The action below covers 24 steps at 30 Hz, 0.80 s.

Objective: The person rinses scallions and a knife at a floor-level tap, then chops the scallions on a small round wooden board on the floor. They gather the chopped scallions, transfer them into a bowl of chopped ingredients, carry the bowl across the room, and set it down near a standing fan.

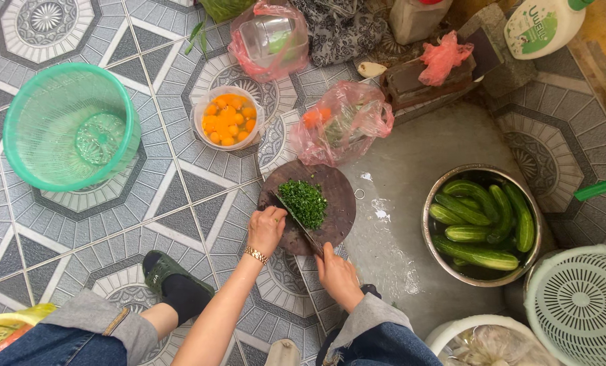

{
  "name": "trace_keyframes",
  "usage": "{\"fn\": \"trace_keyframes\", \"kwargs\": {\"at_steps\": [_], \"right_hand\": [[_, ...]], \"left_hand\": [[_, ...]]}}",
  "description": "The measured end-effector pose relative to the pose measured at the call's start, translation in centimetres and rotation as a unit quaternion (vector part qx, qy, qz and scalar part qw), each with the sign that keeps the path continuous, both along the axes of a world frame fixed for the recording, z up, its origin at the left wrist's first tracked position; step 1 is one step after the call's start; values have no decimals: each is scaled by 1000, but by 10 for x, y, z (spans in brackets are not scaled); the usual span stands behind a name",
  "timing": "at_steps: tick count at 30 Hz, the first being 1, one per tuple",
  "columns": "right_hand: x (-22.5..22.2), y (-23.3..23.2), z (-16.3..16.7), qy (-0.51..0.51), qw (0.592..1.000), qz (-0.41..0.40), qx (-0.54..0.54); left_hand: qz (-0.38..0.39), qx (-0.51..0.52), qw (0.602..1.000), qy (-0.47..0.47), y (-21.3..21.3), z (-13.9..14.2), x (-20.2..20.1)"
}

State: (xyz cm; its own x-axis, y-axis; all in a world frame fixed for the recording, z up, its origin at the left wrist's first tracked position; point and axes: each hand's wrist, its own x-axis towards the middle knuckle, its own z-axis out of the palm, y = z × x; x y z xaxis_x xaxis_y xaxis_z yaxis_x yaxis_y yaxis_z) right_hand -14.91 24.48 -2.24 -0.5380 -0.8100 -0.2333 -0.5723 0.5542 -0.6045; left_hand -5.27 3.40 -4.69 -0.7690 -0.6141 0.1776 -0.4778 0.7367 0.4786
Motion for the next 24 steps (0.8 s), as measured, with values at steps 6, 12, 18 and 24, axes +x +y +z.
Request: {"fn": "trace_keyframes", "kwargs": {"at_steps": [6,12,18,24], "right_hand": [[-1,6,6,-24,999,3,41],[2,-1,4,-16,1000,0,6],[0,5,4,-33,999,-4,35],[5,1,-1,-37,999,-11,22]], "left_hand": [[5,19,999,25,-1,8,5],[-2,7,1000,17,1,10,3],[-10,2,1000,25,-3,6,5],[-4,21,1000,-1,-2,16,4]]}}
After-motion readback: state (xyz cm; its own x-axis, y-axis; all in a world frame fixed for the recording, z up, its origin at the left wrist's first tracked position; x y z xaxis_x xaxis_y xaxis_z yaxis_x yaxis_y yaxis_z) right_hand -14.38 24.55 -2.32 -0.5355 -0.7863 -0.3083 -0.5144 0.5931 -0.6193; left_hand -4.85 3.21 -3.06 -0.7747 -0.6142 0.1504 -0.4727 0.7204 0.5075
